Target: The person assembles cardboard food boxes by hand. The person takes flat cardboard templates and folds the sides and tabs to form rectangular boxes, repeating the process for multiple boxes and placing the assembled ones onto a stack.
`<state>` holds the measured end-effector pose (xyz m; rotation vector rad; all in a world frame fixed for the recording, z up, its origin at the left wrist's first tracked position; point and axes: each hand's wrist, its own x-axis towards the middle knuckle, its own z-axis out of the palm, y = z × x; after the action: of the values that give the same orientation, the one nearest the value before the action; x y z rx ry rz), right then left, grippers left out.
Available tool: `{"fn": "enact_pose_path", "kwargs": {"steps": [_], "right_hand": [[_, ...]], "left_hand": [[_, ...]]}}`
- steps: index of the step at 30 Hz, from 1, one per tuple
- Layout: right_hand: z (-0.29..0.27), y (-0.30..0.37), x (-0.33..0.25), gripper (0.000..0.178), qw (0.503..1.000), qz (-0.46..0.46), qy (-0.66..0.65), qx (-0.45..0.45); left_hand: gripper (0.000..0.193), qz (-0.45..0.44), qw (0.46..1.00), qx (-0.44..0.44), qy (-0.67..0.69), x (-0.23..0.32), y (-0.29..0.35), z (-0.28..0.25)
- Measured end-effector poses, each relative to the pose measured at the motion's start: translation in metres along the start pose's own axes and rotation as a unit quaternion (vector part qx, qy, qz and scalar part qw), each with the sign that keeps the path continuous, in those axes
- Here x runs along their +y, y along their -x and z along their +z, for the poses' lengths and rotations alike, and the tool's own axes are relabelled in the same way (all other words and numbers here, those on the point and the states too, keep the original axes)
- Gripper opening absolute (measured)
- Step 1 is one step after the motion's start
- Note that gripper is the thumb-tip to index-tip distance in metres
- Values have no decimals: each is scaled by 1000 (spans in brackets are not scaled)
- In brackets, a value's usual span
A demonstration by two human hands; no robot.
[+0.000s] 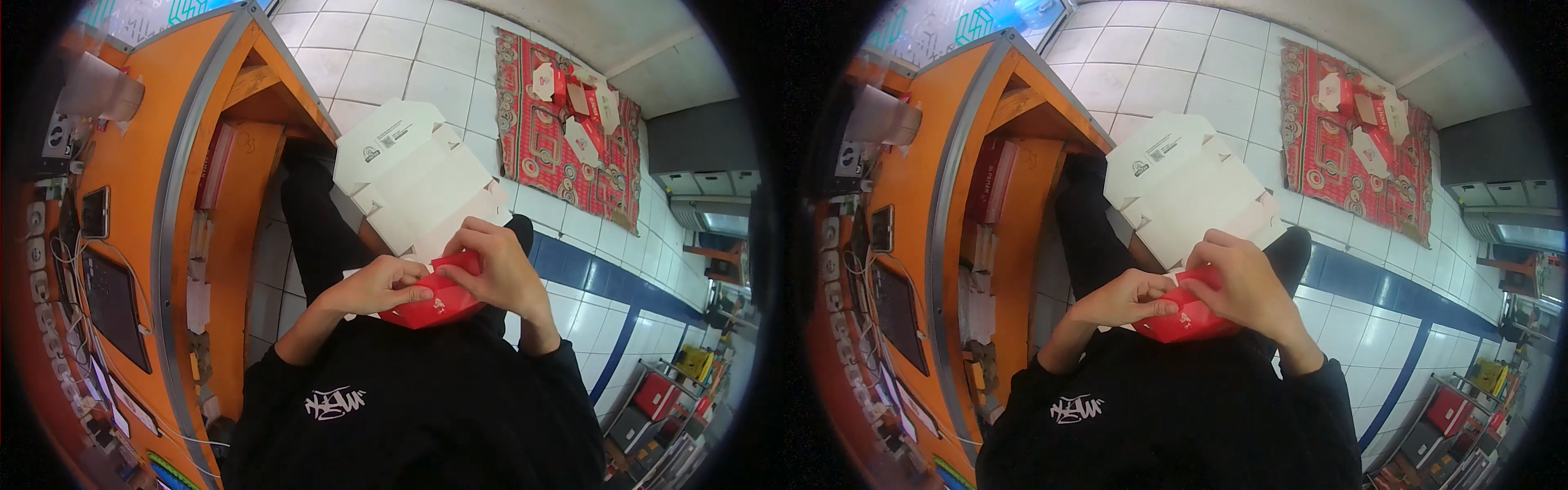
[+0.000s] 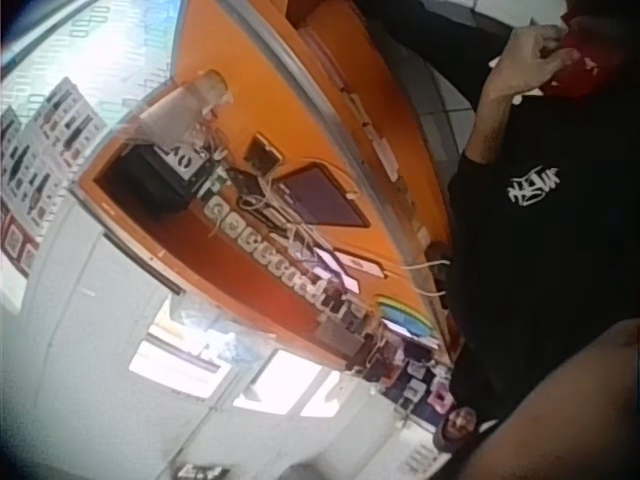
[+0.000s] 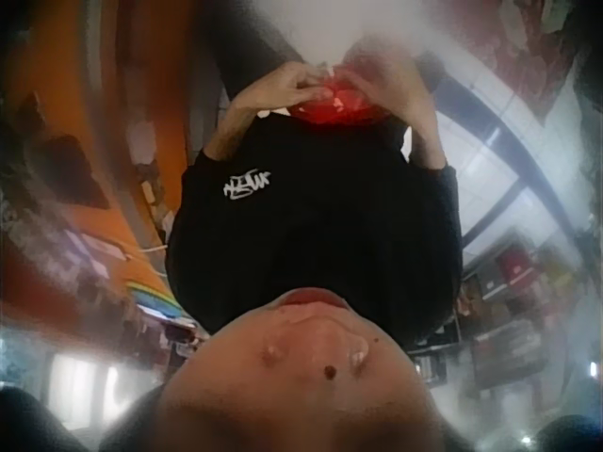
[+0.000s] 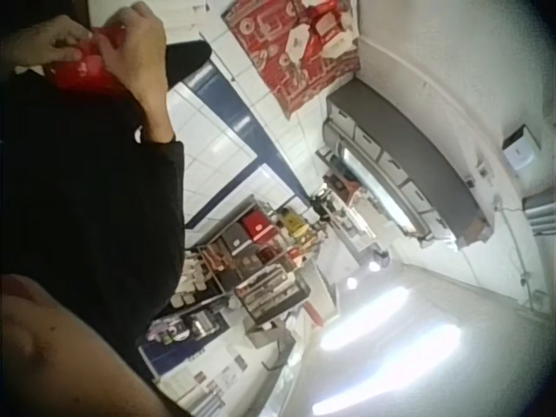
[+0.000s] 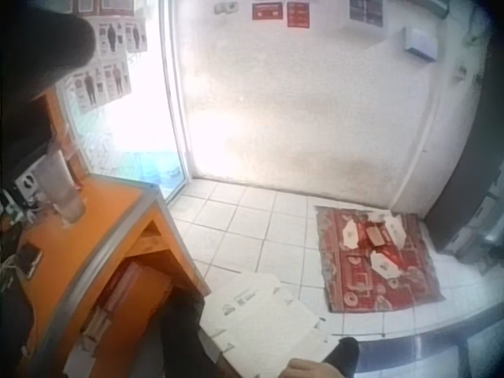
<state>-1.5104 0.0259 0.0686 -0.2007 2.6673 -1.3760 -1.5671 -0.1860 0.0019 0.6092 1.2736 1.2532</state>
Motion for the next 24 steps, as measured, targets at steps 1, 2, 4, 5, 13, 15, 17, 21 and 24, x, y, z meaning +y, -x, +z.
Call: {"fn": "enact_pose_path", "kwargs": {"steps": [1,2,4,5,13,15,17,21,24], "right_hand": [[5,2,0,18,999,0,22,32],[8,4,-2,18,999,1,22,33],[13,8,-5,17,997,4,59,52],[11,8,-2,17,997,6,59,52],[-3,2,0,39,979,-127,158,27],[3,-3,-18,53,972,-101,160,141],[22,-1,-9,53,964,-148,92,199],[66,-23,-1,52,926,-267,123,239],[66,-33,6,48,891,-340,127,271]], "left_hand": [[30,-1,1000,-1,0,0,0,0],[29,3,1000,3,-5,0,0,1],[27,7,1000,7,-7,-2,0,6],[27,12,1000,9,9,-2,0,9],[26,121,971,203,36,-4,-3,8],[23,153,907,347,182,-2,2,-9],[20,232,855,391,249,33,1,-4],[19,286,825,488,20,47,-5,5],[19,309,808,501,34,49,-5,-4]]}}
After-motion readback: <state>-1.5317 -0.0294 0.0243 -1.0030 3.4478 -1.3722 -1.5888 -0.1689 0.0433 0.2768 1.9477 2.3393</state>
